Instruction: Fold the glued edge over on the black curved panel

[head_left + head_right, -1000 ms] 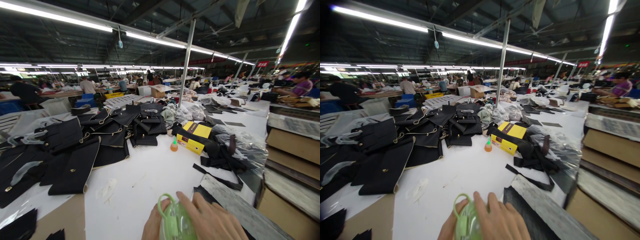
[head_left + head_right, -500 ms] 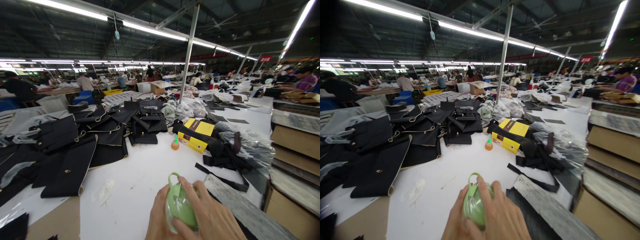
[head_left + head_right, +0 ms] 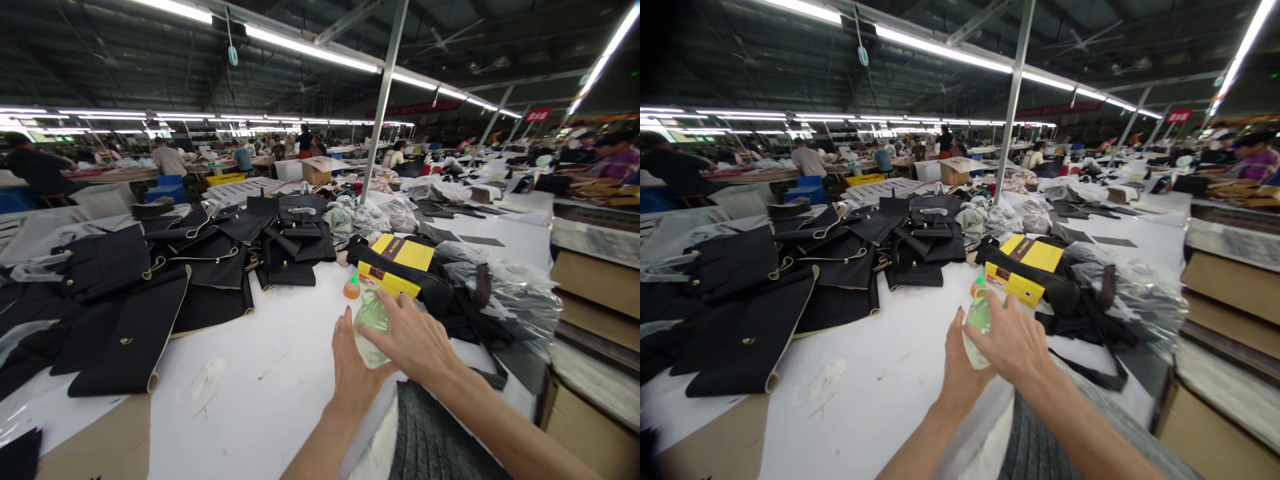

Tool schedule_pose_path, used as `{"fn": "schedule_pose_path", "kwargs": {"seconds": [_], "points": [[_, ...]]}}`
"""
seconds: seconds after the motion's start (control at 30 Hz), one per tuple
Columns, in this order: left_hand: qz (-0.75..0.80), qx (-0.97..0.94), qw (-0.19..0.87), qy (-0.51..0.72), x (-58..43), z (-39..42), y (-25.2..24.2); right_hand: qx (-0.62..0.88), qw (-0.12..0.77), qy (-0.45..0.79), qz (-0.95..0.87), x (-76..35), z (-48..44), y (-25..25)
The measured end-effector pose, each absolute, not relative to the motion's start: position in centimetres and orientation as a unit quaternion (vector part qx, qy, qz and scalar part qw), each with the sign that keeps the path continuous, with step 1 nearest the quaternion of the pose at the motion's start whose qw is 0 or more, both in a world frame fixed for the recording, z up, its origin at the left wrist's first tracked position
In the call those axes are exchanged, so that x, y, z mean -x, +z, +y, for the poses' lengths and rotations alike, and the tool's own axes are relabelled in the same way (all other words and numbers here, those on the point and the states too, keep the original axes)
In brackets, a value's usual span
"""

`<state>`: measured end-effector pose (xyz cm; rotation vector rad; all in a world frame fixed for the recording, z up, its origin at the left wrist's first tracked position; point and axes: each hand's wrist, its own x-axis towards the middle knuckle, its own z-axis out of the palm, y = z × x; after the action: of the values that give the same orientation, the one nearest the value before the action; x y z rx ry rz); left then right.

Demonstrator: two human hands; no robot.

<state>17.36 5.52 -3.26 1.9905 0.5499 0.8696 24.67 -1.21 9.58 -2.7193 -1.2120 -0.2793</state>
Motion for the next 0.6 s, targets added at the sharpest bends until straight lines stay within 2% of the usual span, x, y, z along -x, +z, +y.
{"fn": "schedule_pose_path", "kwargs": {"seconds": [0.1,0.2,0.33,0.47,0.6], "points": [[0.24,-0.862,0.321,0.311,-16.3,7.9,-7.7,0.922,0.066,-0.097,-0.369,-28.7,-0.6,8.8],[0.337,-0.886,0.141,0.287,-12.6,10.7,-14.8,0.935,0.066,-0.085,-0.338,-32.9,0.2,8.0],[0.368,-0.883,0.082,0.279,-7.6,13.3,-22.3,0.948,0.069,-0.074,-0.303,-38.0,1.7,6.4],[0.341,-0.903,-0.038,0.258,-6.6,13.8,-24.1,0.953,0.076,-0.073,-0.283,-42.0,3.3,4.3],[0.337,-0.906,-0.065,0.247,-7.3,13.8,-23.8,0.959,0.079,-0.059,-0.265,-45.0,4.4,1.7]]}}
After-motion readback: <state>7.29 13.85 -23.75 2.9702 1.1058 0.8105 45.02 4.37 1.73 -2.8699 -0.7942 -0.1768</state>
